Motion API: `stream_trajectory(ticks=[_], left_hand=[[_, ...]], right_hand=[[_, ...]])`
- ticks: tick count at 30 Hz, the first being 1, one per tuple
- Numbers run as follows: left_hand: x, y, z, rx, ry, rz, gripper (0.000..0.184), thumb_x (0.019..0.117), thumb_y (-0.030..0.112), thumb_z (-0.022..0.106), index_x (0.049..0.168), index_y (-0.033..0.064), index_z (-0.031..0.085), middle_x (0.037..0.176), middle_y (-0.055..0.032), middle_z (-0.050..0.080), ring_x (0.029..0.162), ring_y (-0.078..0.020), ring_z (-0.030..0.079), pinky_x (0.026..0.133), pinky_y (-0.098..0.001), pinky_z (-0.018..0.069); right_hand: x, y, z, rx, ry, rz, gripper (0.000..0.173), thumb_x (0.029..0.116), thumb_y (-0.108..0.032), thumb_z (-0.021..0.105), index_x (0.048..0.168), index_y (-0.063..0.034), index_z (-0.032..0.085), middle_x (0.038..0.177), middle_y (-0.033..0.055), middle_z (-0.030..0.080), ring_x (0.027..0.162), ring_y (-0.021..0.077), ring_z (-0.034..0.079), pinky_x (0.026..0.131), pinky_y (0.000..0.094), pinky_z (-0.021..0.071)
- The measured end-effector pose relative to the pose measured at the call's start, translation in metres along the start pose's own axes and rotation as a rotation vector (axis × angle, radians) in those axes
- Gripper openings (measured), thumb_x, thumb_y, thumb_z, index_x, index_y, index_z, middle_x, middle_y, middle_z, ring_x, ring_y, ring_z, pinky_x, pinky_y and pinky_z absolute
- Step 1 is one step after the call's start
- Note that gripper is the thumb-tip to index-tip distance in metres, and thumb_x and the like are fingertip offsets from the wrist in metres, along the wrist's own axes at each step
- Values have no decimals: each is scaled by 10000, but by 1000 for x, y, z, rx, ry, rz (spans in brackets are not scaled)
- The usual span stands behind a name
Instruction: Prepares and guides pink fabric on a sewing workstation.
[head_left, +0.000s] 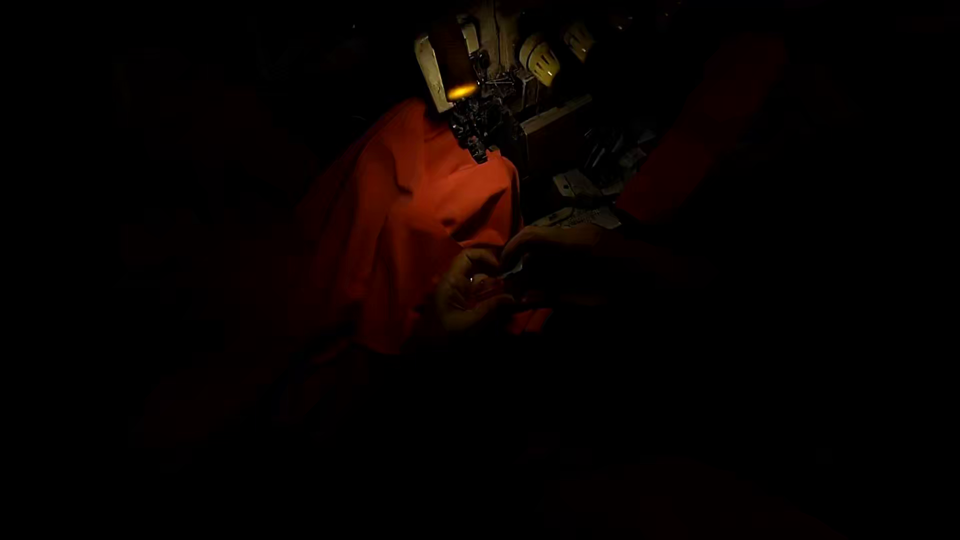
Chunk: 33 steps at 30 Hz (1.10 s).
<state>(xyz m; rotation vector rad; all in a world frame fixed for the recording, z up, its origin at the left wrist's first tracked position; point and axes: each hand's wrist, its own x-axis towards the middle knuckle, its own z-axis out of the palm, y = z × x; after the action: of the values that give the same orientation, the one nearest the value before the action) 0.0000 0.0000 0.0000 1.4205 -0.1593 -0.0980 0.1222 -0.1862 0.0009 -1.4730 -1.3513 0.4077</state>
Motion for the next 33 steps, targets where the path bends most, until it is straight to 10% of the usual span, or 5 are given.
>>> stream_trajectory(ticks=[10, 15, 24, 29, 33], left_hand=[[1, 29, -17, 419, -29, 60, 53, 911, 25, 668, 942, 32, 710, 870, 70, 712, 799, 55, 650, 749, -143, 554], [8, 46, -25, 690, -93, 179, 95, 931, 87, 672, 938, 13, 731, 841, 36, 715, 790, 76, 637, 750, -115, 531], [45, 100, -58, 1141, -46, 71, 81, 888, 138, 660, 880, 71, 705, 740, 24, 639, 647, -3, 572, 593, -202, 464], [97, 72, -54, 1181, 304, 251, 163, 940, 92, 639, 984, -43, 717, 992, -190, 708, 974, -246, 672, 911, -398, 513], [115, 47, -72, 1050, 257, 195, 198, 965, 152, 609, 922, -25, 686, 873, -99, 665, 817, -135, 639, 802, -340, 521]], right_hand=[[-10, -31, 5, -236, 219, 6, 197, 910, -156, 609, 737, -75, 661, 722, -13, 624, 660, 11, 569, 561, 185, 444], [-13, -26, 16, -185, 252, 66, 196, 969, -134, 625, 1083, -5, 719, 781, 3, 685, 668, -24, 598, 631, 142, 513], [-2, -2, 43, -57, 652, 206, 131, 949, -65, 611, 966, 26, 705, 887, 29, 681, 802, -44, 615, 736, 110, 514], [29, 33, 24, -149, 819, 190, 158, 911, -89, 662, 984, 39, 718, 1259, 156, 553, 1157, 117, 549, 961, 208, 480], [31, 45, 20, 19, 774, 208, 92, 918, -38, 667, 978, 27, 690, 1074, 76, 591, 970, 37, 586, 824, 142, 506]])
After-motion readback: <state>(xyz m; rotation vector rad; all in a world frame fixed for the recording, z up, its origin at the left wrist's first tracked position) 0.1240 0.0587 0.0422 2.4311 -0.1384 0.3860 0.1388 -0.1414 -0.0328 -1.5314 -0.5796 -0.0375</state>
